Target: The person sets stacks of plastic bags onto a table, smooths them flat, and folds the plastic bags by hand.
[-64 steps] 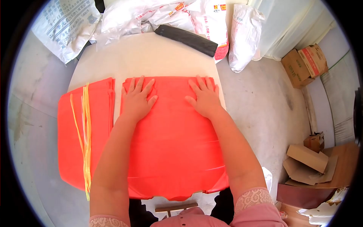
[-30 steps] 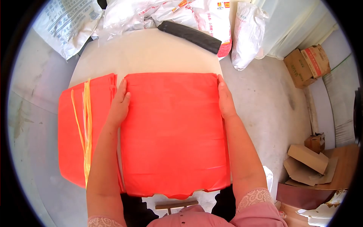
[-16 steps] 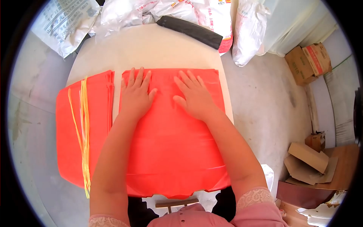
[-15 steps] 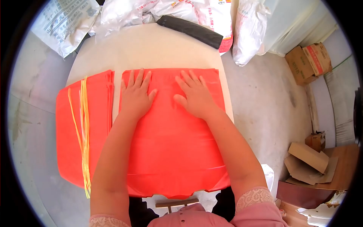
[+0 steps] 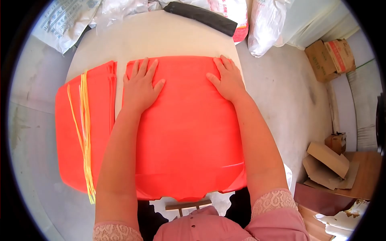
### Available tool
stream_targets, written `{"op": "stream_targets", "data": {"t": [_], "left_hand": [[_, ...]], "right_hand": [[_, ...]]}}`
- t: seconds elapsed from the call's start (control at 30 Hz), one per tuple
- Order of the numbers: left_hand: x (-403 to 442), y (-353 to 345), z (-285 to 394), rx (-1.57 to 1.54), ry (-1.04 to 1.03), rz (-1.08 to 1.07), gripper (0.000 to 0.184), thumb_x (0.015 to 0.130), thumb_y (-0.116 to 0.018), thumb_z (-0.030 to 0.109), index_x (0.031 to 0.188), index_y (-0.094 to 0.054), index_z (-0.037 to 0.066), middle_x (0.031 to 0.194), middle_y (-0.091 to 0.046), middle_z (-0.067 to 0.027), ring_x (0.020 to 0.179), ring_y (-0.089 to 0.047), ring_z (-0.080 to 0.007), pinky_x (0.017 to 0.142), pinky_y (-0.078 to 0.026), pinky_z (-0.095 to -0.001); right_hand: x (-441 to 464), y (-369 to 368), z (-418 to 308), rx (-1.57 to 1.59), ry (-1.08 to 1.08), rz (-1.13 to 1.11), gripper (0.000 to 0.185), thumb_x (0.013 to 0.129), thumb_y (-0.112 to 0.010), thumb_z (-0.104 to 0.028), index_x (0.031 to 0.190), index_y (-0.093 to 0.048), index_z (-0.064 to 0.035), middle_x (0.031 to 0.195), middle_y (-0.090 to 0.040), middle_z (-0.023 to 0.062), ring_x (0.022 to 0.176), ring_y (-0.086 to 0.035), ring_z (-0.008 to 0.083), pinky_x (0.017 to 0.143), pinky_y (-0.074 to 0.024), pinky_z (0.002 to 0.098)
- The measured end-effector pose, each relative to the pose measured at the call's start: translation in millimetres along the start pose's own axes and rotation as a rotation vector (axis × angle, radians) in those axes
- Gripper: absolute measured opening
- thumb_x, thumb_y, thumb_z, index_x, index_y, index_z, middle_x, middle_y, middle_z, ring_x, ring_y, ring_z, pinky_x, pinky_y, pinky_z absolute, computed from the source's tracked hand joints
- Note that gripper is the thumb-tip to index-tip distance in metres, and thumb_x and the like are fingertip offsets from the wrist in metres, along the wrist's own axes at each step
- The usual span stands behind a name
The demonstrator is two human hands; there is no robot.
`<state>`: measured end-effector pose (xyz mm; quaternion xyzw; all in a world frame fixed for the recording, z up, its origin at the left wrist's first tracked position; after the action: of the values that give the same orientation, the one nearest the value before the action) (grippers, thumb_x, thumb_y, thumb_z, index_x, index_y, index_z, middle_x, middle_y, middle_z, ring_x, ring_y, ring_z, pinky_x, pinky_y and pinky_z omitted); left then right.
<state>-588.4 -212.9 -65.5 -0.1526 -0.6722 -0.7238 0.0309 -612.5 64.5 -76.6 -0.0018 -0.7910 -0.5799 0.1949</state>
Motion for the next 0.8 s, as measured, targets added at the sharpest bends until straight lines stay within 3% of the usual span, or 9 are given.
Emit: {"op": "stream_targets", "data": {"t": [0.03,0.33,0.43,0.53,0.73,0.8], "left_hand": [[-0.5,-0.2,0.3,-0.009,0.005,-0.006,0.068,0.100,-0.056,0.052,0.160,-0.043,0.022,0.168,-0.037,-0.0076,0.157,-0.028,-0.0280,0.119,-0.025,-0.0597],[-2.8,1.0,-1.4,-0.036,0.033,-0.041,0.069,0.100,-0.056,0.050,0.161,-0.041,0.024,0.171,-0.032,-0.0060,0.159,-0.024,-0.0285,0.121,-0.022,-0.0606],[-2.2,-0.9,-3.1,-0.049,0.030,-0.038,0.069,0.100,-0.057,0.050,0.161,-0.041,0.024,0.171,-0.032,-0.0061,0.159,-0.024,-0.0291,0.122,-0.021,-0.0620],[-2.4,-2.5,-4.7,-0.060,0.023,-0.021,0.069,0.099,-0.057,0.050,0.161,-0.042,0.023,0.170,-0.033,-0.0066,0.159,-0.025,-0.0293,0.122,-0.022,-0.0623],[-3.1,0.7,-2.8,-0.062,0.028,-0.015,0.070,0.098,-0.059,0.050,0.160,-0.043,0.022,0.170,-0.033,-0.0078,0.159,-0.025,-0.0293,0.122,-0.023,-0.0599],[-2.3,-0.6,-4.0,-0.042,0.033,-0.011,0.069,0.098,-0.058,0.050,0.160,-0.043,0.022,0.170,-0.033,-0.0081,0.158,-0.026,-0.0291,0.121,-0.024,-0.0588]], "right_hand": [[-1.3,4.5,-3.4,-0.007,0.030,0.061,0.069,0.095,-0.068,-0.047,0.146,-0.053,-0.0039,0.153,-0.047,0.0226,0.142,-0.044,0.0414,0.119,-0.0359,0.0495],[-2.0,11.6,-6.2,0.006,-0.058,0.007,0.073,0.095,-0.068,-0.046,0.149,-0.048,-0.0017,0.157,-0.046,0.0204,0.147,-0.041,0.0365,0.121,-0.0337,0.0467],[-2.5,7.4,0.3,0.032,-0.197,-0.155,0.078,0.101,-0.059,-0.052,0.159,-0.039,-0.0036,0.169,-0.032,0.0127,0.156,-0.028,0.0302,0.128,-0.0238,0.0432],[-3.2,4.8,2.2,0.001,-0.126,-0.031,0.074,0.098,-0.064,-0.047,0.154,-0.042,-0.0034,0.162,-0.041,0.0177,0.152,-0.035,0.0320,0.124,-0.0283,0.0459],[-3.9,2.4,14.9,0.010,-0.202,-0.064,0.073,0.100,-0.061,-0.046,0.155,-0.041,-0.0043,0.164,-0.038,0.0151,0.155,-0.029,0.0311,0.125,-0.0241,0.0514],[-2.9,-2.0,26.2,-0.114,-0.228,0.048,0.072,0.100,-0.062,-0.045,0.156,-0.041,-0.0047,0.163,-0.039,0.0144,0.154,-0.030,0.0321,0.125,-0.0236,0.0539]]}}
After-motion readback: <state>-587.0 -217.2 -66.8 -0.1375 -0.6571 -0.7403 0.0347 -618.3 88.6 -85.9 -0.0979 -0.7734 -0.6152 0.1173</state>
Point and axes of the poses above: each hand's wrist, its own x-axis towards the middle knuckle, its own y-axis out of the back of the hand, z = x × y, the point moved 9 cm from there along x, towards the middle knuckle
